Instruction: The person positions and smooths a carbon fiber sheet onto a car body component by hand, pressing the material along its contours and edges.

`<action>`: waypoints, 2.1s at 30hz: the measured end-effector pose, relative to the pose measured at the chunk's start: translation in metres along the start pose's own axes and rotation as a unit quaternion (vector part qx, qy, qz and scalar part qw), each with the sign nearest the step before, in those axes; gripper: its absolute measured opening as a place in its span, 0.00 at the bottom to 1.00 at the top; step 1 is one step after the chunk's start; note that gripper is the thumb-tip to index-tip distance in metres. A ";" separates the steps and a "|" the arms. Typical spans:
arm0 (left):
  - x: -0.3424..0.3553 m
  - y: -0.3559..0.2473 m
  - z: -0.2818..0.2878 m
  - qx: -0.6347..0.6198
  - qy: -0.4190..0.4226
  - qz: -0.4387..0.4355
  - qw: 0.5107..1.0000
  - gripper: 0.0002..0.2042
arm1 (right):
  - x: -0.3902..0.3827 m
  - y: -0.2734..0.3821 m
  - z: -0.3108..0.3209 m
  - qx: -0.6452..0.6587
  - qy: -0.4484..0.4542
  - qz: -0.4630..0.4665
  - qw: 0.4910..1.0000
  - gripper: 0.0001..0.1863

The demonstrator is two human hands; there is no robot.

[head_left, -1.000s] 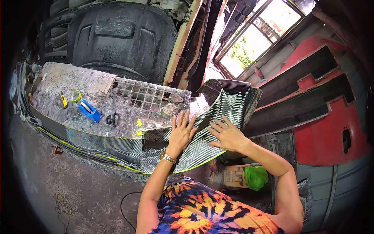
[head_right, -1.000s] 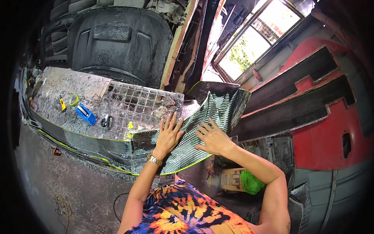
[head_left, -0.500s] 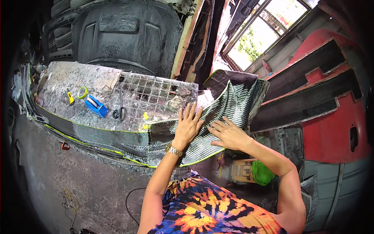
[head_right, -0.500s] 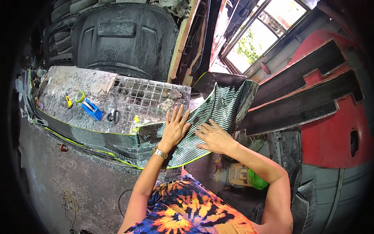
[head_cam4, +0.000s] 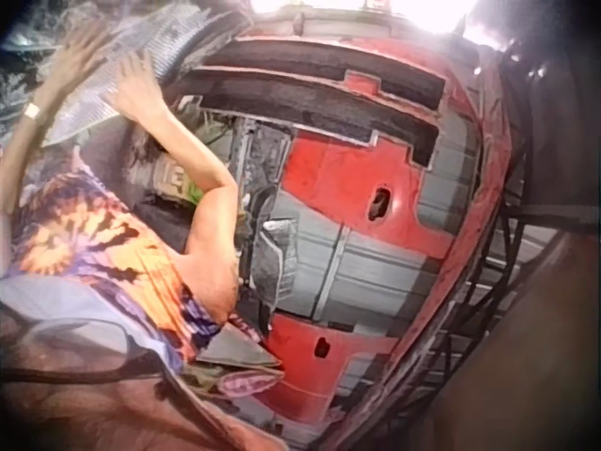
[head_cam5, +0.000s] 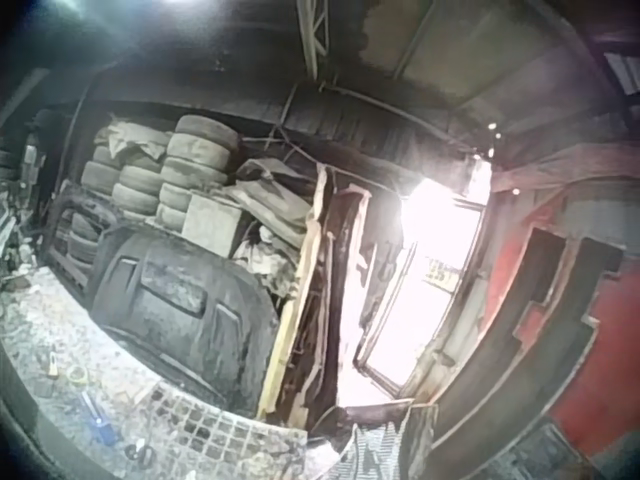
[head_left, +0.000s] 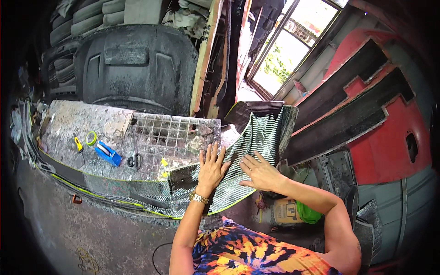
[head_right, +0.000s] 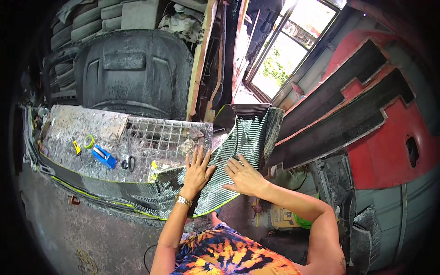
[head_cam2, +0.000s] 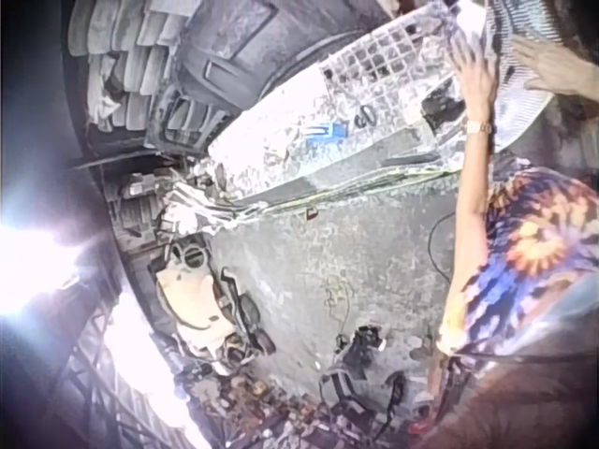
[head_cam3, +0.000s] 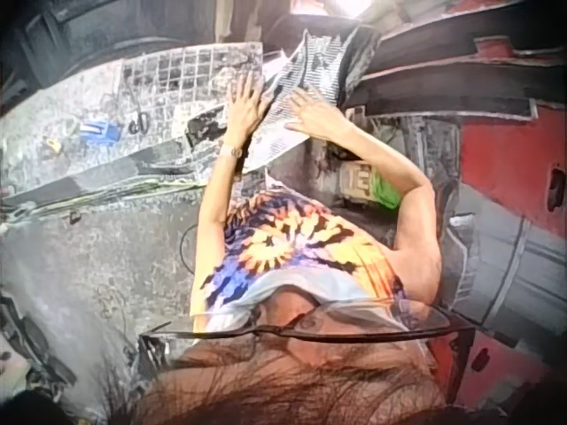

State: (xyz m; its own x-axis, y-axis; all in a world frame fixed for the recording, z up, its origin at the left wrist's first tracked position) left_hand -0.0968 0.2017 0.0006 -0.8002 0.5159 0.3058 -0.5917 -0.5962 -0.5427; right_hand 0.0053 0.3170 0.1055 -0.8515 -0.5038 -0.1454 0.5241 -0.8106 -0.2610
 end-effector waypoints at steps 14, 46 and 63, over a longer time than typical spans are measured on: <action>0.006 0.001 0.001 0.003 -0.018 0.000 1.000 0.31 | 0.006 0.002 0.004 0.033 0.043 -0.005 0.998 0.36; -0.102 -0.027 0.049 -0.070 0.135 -0.042 0.987 0.47 | 0.019 -0.003 -0.001 0.037 -0.004 0.008 0.999 0.31; -0.047 -0.046 0.017 -0.157 0.262 -0.110 0.946 0.38 | 0.034 -0.037 0.042 0.119 0.032 -0.003 0.992 0.23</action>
State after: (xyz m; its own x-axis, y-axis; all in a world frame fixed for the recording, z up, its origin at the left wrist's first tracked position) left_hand -0.0339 0.1943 0.0241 -0.4548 0.8890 0.0528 -0.6138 -0.2700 -0.7418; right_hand -0.0424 0.3177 0.1509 -0.8496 -0.4847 -0.2078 0.5009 -0.8650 -0.0300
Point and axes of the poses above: each hand's wrist, its own x-axis towards the middle knuckle, its own z-axis out of the back of the hand, y = z × x, the point moved 5 cm from there along x, towards the middle knuckle, and after that the axes turned 10 degrees about z, right-handed, at the moved point
